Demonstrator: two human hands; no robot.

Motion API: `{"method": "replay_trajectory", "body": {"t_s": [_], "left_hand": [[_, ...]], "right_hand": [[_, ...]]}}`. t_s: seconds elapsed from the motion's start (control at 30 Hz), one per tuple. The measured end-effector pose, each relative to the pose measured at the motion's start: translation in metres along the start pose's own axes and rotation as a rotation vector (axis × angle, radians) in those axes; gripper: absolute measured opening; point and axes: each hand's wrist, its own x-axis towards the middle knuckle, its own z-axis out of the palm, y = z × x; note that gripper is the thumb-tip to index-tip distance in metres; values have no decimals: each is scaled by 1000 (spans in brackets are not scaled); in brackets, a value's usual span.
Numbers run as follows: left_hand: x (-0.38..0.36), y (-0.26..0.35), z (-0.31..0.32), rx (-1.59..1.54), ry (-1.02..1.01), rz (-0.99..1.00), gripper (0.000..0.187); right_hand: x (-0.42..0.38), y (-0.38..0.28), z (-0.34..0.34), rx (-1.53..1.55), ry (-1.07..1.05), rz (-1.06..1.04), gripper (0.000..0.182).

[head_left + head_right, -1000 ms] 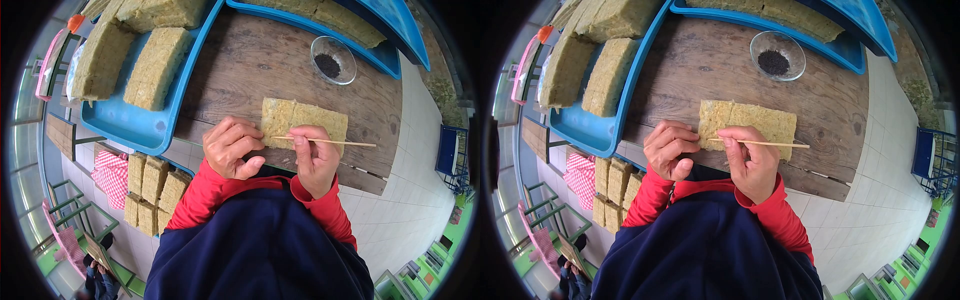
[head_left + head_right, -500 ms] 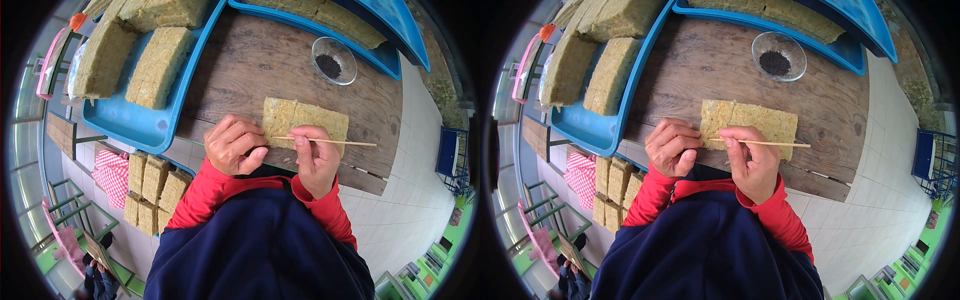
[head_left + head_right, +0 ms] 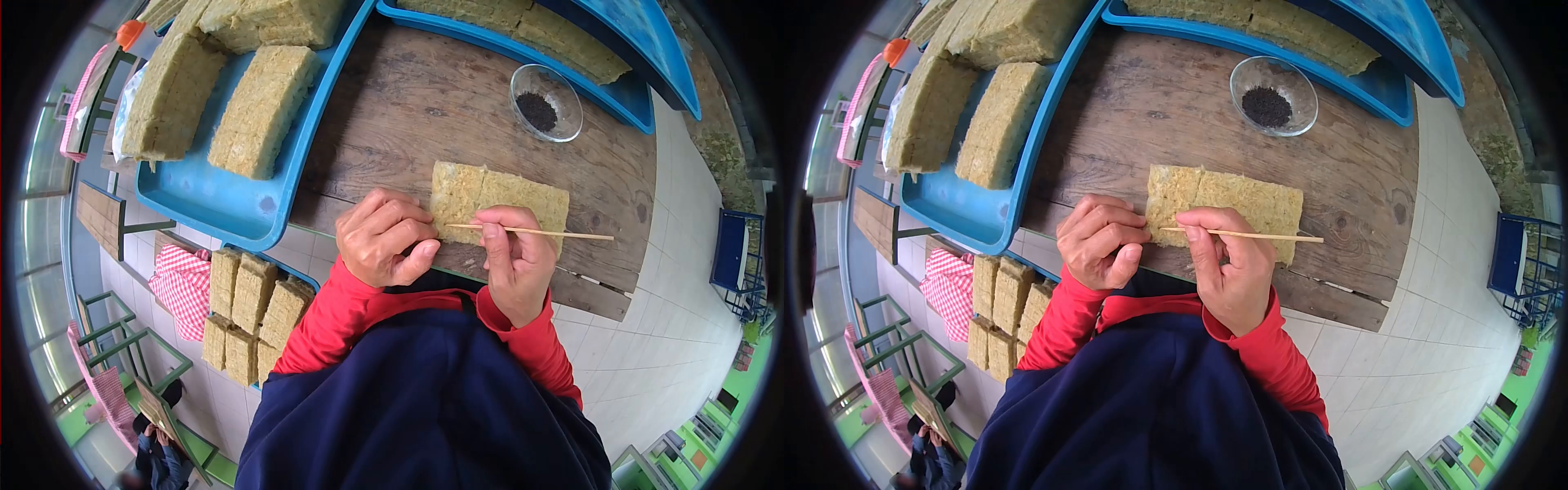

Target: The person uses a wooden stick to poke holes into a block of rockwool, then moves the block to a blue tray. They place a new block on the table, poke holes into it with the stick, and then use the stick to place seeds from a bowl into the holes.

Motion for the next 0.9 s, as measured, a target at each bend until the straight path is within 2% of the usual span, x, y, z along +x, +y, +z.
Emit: {"method": "replay_trajectory", "body": {"t_s": [0.07,0.13,0.37,0.53,0.63,0.9], "left_hand": [[1,0,1,4,2,1,20],[1,-2,3,22,53,21,11],[0,1,1,15,13,-1,14],[0,1,1,23,7,-2,11],[0,-3,5,39,59,27,7],[0,1,2,29,10,3,11]], "right_hand": [[0,0,0,5,3,-4,7],[0,-1,0,-3,-2,14,7],[-1,0,-1,-10,-10,4,7],[1,7,1,-49,-8,-142,8],[2,8,1,-41,-4,-165,8],[2,7,1,-51,-9,-162,7]]}}
